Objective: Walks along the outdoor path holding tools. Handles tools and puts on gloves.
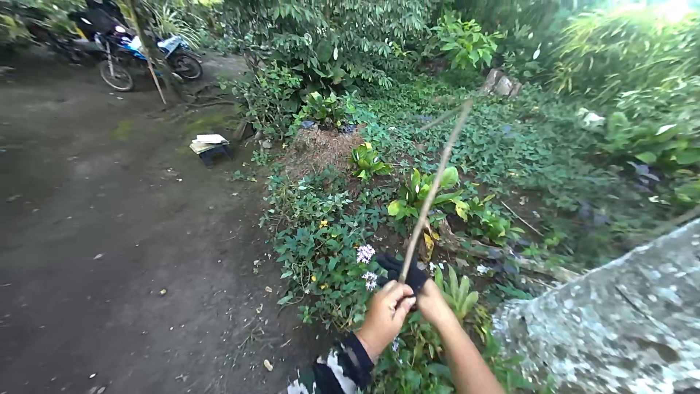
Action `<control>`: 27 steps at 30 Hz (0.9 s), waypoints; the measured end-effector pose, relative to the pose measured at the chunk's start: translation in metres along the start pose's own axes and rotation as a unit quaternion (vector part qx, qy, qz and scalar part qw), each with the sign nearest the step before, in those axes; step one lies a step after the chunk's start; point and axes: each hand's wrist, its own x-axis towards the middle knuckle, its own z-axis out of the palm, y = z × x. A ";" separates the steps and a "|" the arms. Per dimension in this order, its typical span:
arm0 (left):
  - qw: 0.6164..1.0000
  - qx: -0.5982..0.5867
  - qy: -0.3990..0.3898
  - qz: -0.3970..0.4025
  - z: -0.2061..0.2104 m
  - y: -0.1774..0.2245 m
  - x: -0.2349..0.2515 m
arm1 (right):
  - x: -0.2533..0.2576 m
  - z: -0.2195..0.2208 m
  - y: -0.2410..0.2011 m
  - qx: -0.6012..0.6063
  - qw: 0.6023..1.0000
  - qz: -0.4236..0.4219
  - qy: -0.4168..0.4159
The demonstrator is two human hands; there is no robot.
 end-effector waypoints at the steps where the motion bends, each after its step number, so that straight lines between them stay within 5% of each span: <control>1: 1.000 0.011 -0.013 0.018 0.000 0.000 -0.001 | 0.000 0.001 0.003 0.173 0.983 0.009 0.065; 4: 0.998 0.012 -0.012 0.055 0.004 0.003 0.000 | 0.001 0.001 -0.011 0.511 0.835 0.054 0.197; 7: 0.996 -0.002 -0.002 0.093 0.013 0.008 0.005 | -0.001 0.005 -0.018 0.622 0.765 0.001 0.166; 16: 0.978 0.051 -0.064 0.190 0.022 0.025 0.023 | -0.013 0.001 -0.018 0.624 0.758 -0.038 0.187; 21: 0.974 0.044 -0.087 0.203 0.029 0.025 0.021 | -0.009 -0.007 -0.016 0.500 0.820 -0.048 0.275; 27: 0.975 0.016 -0.108 0.193 0.039 0.022 0.020 | -0.012 -0.010 -0.003 0.580 0.783 -0.046 0.221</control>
